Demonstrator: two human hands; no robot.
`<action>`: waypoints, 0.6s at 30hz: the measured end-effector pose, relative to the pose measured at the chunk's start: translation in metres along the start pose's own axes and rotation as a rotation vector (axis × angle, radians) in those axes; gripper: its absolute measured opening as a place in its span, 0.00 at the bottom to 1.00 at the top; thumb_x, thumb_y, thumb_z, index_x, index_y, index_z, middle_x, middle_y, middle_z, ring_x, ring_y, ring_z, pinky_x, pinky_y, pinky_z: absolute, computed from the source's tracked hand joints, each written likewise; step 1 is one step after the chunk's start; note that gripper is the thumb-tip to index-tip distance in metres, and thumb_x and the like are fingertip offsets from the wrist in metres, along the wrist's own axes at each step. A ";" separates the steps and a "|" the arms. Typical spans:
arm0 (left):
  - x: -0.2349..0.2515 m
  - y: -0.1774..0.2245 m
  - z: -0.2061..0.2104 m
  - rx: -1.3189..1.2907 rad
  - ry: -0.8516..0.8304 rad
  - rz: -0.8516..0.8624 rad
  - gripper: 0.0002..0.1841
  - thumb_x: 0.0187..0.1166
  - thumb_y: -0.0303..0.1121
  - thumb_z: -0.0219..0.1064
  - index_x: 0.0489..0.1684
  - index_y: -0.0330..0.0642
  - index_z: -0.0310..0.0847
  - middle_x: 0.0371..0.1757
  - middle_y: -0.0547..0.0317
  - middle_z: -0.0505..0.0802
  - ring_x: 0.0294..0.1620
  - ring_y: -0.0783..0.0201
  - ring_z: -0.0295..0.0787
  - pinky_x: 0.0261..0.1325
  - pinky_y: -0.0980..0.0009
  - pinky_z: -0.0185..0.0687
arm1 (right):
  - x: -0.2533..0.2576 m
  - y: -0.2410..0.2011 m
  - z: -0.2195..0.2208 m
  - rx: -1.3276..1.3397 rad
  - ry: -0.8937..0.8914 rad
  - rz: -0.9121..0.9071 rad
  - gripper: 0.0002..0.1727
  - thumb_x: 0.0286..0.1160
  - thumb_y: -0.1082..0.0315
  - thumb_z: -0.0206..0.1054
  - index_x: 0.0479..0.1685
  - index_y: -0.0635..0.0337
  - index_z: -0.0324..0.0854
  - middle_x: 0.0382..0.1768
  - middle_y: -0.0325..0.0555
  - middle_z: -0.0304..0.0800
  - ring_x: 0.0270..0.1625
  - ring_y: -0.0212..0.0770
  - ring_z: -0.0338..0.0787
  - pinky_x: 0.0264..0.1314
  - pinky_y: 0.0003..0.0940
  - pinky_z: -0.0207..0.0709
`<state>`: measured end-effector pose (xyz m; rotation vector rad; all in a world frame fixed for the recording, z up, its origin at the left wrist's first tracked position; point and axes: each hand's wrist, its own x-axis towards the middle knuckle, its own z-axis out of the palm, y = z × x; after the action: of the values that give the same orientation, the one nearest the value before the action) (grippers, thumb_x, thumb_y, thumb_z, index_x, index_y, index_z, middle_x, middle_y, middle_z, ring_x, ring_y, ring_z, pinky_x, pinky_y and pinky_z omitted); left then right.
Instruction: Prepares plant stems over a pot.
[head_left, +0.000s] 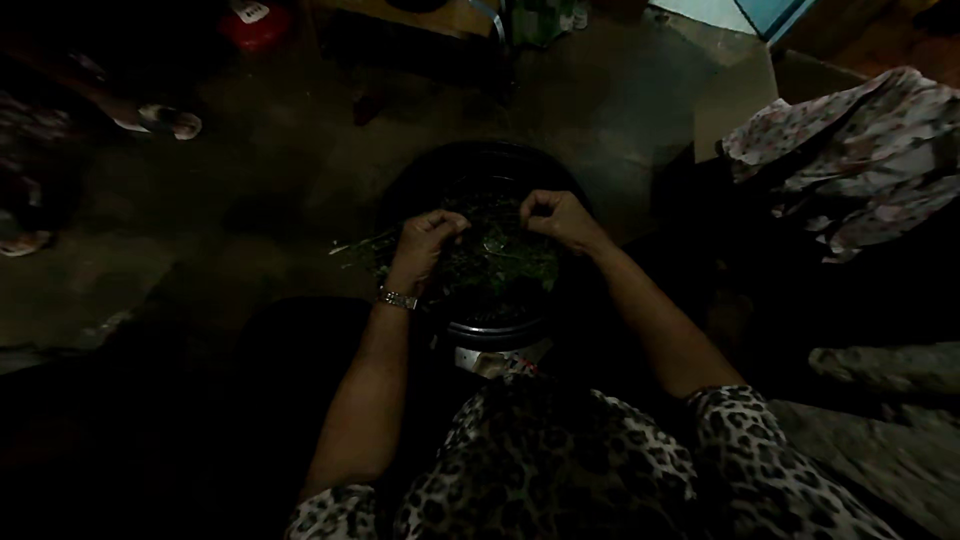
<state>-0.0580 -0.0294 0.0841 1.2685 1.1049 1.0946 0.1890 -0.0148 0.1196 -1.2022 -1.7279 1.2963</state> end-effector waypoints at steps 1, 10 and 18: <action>0.001 0.000 -0.001 0.000 0.014 0.003 0.08 0.84 0.25 0.61 0.37 0.42 0.87 0.33 0.72 0.90 0.29 0.81 0.81 0.35 0.83 0.79 | -0.001 0.000 -0.006 -0.028 0.010 -0.020 0.03 0.71 0.78 0.68 0.40 0.67 0.83 0.34 0.41 0.85 0.34 0.26 0.82 0.41 0.24 0.81; 0.005 0.009 -0.008 0.208 0.215 0.113 0.10 0.89 0.32 0.59 0.50 0.37 0.85 0.33 0.72 0.86 0.25 0.84 0.75 0.30 0.86 0.73 | -0.001 0.005 -0.050 -0.349 0.094 0.050 0.08 0.80 0.70 0.70 0.49 0.66 0.86 0.46 0.51 0.90 0.45 0.37 0.88 0.53 0.36 0.82; 0.036 0.019 0.038 0.457 -0.112 0.073 0.23 0.88 0.36 0.62 0.76 0.30 0.73 0.65 0.41 0.88 0.59 0.59 0.89 0.65 0.64 0.83 | 0.001 0.011 -0.063 -0.450 0.206 -0.108 0.17 0.86 0.61 0.65 0.59 0.66 0.86 0.65 0.62 0.83 0.70 0.52 0.82 0.73 0.46 0.75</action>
<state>-0.0152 0.0011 0.1023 1.7164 1.2744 0.8348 0.2479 0.0089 0.1279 -1.4084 -1.9555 0.7085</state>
